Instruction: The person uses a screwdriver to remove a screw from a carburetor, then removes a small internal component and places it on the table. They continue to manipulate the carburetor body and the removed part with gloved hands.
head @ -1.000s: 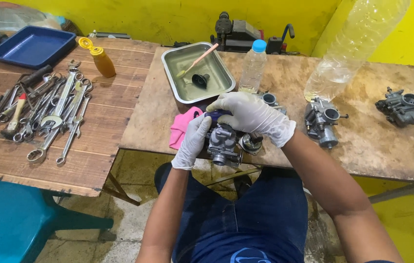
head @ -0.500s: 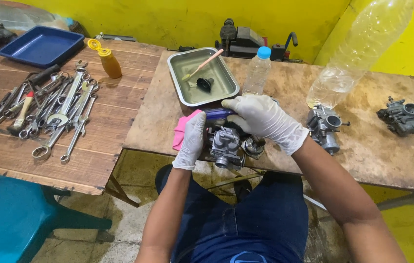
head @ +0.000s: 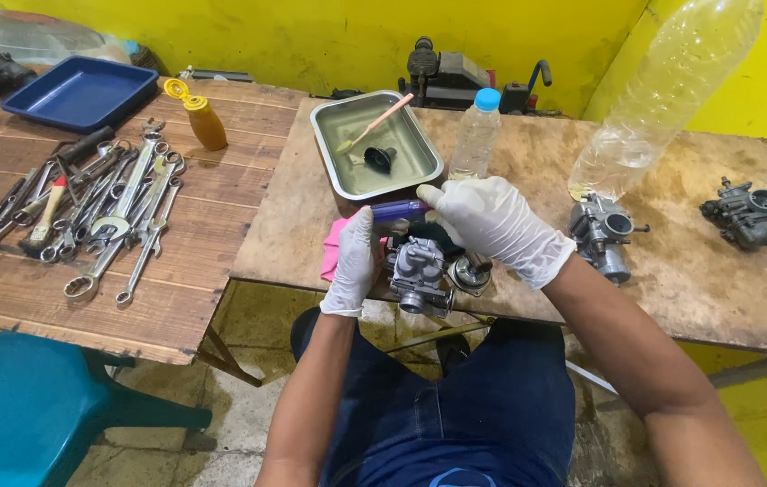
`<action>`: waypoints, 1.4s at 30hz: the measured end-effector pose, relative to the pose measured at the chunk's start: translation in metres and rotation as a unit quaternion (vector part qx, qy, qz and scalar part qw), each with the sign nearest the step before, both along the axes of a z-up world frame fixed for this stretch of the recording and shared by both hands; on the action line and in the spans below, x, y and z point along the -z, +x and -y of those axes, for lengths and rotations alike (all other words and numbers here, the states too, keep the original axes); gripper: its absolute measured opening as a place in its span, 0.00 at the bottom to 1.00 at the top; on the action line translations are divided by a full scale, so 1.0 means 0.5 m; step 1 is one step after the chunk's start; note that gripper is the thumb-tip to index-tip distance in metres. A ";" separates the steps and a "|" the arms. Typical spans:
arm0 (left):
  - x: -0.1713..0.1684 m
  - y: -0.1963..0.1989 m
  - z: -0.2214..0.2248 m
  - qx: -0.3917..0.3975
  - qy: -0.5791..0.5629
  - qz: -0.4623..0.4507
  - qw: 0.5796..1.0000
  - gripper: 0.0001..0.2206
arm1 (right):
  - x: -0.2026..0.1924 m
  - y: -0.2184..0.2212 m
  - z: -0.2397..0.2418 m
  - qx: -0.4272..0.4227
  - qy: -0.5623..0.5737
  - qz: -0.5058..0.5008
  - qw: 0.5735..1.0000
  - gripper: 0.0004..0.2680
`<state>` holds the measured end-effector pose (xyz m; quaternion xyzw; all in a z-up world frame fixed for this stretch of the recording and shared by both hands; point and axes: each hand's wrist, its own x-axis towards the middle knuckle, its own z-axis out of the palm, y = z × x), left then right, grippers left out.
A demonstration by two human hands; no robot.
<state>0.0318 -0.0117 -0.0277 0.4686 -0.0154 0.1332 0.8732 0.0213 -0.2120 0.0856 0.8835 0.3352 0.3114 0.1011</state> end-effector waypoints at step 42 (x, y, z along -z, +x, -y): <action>-0.026 -0.014 -0.008 0.109 -0.017 0.067 0.992 0.21 | 0.018 -0.024 -0.106 -0.185 0.761 -0.340 0.522 0.09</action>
